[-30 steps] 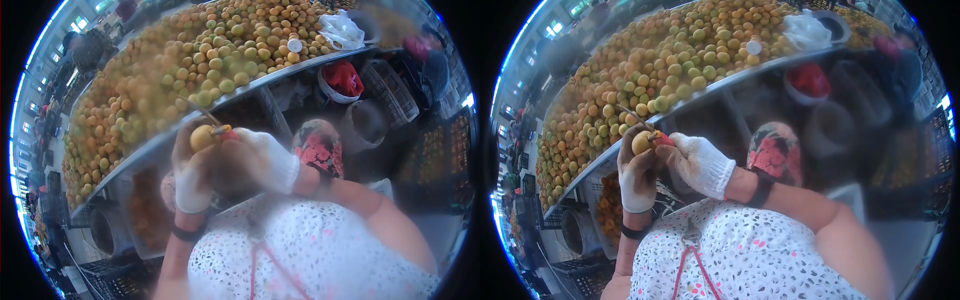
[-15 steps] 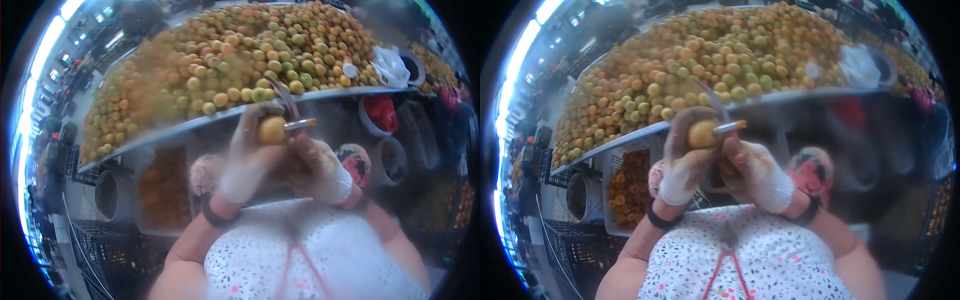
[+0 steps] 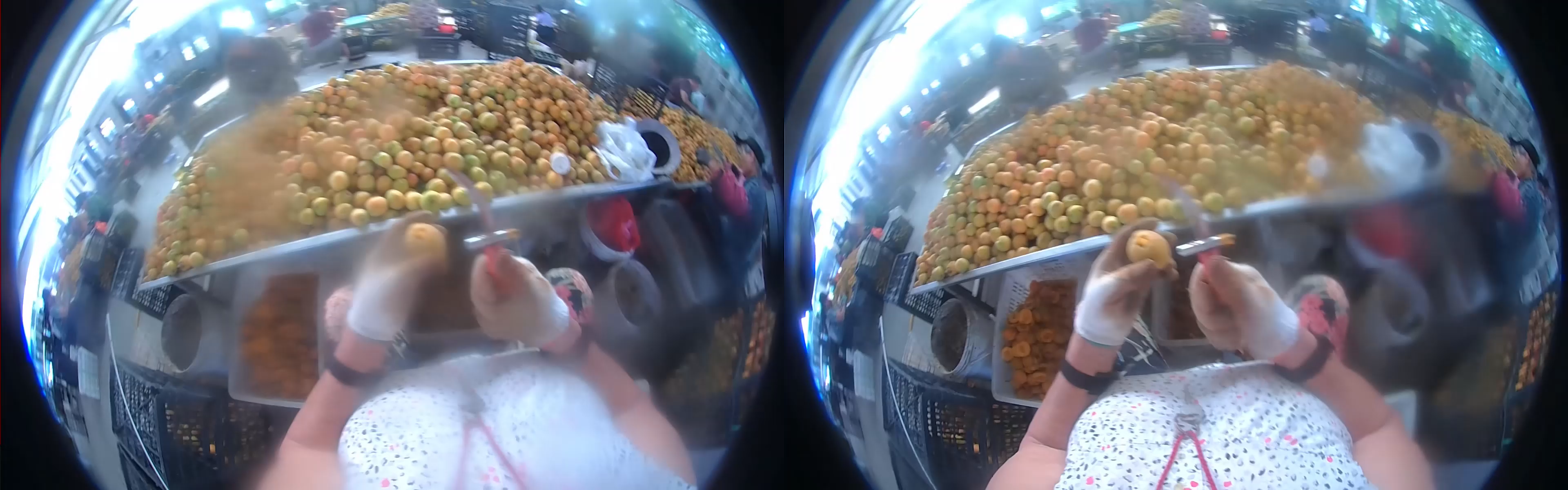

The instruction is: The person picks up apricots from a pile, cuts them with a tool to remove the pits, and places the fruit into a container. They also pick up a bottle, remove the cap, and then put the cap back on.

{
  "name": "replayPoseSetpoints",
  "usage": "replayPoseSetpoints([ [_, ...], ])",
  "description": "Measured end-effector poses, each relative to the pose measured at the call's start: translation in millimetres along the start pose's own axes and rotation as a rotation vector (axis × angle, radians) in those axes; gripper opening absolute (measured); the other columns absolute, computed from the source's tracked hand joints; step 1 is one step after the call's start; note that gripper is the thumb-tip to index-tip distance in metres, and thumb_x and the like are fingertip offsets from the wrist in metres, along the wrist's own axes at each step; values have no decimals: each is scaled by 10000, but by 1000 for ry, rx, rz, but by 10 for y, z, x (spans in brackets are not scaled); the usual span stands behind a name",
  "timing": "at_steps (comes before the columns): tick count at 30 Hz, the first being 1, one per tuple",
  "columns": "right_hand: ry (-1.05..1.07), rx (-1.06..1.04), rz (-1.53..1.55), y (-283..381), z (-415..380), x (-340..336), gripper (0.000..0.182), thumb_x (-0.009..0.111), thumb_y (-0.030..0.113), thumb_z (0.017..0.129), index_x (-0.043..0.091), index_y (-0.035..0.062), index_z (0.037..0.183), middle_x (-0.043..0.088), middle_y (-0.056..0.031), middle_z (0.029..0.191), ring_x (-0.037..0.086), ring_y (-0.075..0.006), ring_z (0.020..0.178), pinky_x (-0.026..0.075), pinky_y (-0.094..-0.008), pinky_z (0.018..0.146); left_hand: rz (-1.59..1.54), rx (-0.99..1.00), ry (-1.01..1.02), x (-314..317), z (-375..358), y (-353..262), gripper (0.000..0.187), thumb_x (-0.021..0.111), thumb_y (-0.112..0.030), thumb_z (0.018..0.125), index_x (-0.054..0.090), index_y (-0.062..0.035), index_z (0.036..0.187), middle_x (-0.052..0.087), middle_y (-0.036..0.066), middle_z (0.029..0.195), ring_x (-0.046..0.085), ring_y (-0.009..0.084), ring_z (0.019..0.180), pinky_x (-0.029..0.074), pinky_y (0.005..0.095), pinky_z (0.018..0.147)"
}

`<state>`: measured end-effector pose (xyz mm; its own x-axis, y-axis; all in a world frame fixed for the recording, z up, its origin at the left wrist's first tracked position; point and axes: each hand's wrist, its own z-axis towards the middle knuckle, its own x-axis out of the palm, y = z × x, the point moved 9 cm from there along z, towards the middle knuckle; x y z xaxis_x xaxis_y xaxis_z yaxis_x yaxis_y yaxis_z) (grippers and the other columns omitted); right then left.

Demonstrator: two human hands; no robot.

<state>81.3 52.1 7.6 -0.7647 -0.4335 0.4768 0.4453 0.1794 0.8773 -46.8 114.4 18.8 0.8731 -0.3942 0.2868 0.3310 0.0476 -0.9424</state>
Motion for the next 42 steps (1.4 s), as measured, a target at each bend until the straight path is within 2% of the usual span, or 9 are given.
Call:
replayPoseSetpoints([
  [1,-171,-177,-537,150,-39,-100,390,488,461,1046,555,112,885,442,69,649,394,-37,527,294,-211,464,261,141,20,25,-9,-104,548,657,-108,869,470,36,1363,612,172,1209,634,253,1037,519,376,939],
  [3,-223,-140,-111,-47,-35,-145,272,551,339,1043,633,81,1021,529,61,760,462,-31,646,355,-190,549,-186,-24,5,79,-84,-6,551,656,-120,876,465,36,1368,610,175,1208,625,260,1094,512,392,969],
  [14,-254,-291,-587,57,-8,-193,268,566,265,1040,643,29,1140,590,12,788,495,-48,752,456,-256,642,-84,59,-17,62,25,4,555,680,-124,871,473,51,1355,634,161,1160,667,250,1020,529,374,959],
  [19,-302,-295,-850,-74,74,-298,264,559,281,1027,621,34,1095,654,-150,757,659,-259,671,499,-364,616,16,82,-33,91,67,-58,535,672,-115,873,482,49,1345,642,138,1098,677,228,979,552,347,905],
  [22,-366,-367,-970,14,50,-276,262,553,290,1017,606,39,1072,660,-226,793,667,-390,742,498,-430,613,-13,89,-30,155,126,-18,531,688,-174,902,488,48,1341,645,146,1091,679,228,971,548,346,904],
  [28,-484,-274,-1258,-47,169,-475,294,550,315,1001,586,25,1030,646,-224,710,653,-407,670,490,-492,569,-205,-29,-66,122,401,747,723,524,-670,929,575,11,1167,681,192,968,637,304,938,517,430,891],
  [31,-514,-342,-1245,-89,239,-601,274,559,294,992,574,22,1017,638,-218,682,647,-407,636,485,-505,546,-464,-216,-102,195,462,868,719,530,-676,924,589,1,1159,680,180,960,633,295,960,500,429,917],
  [37,-547,-278,-1228,-48,318,-739,299,562,328,996,557,29,989,630,-228,681,643,-426,667,480,-503,548,180,272,-84,116,608,477,639,552,-548,978,519,11,1285,632,132,1129,623,244,957,490,387,920],
  [42,-554,-234,-1158,-124,377,-792,317,544,336,1007,572,21,1036,652,-249,765,656,-435,759,505,-489,608,-238,-117,-159,-18,629,1032,621,571,-583,955,558,5,1154,668,136,922,637,196,819,521,313,788],
])
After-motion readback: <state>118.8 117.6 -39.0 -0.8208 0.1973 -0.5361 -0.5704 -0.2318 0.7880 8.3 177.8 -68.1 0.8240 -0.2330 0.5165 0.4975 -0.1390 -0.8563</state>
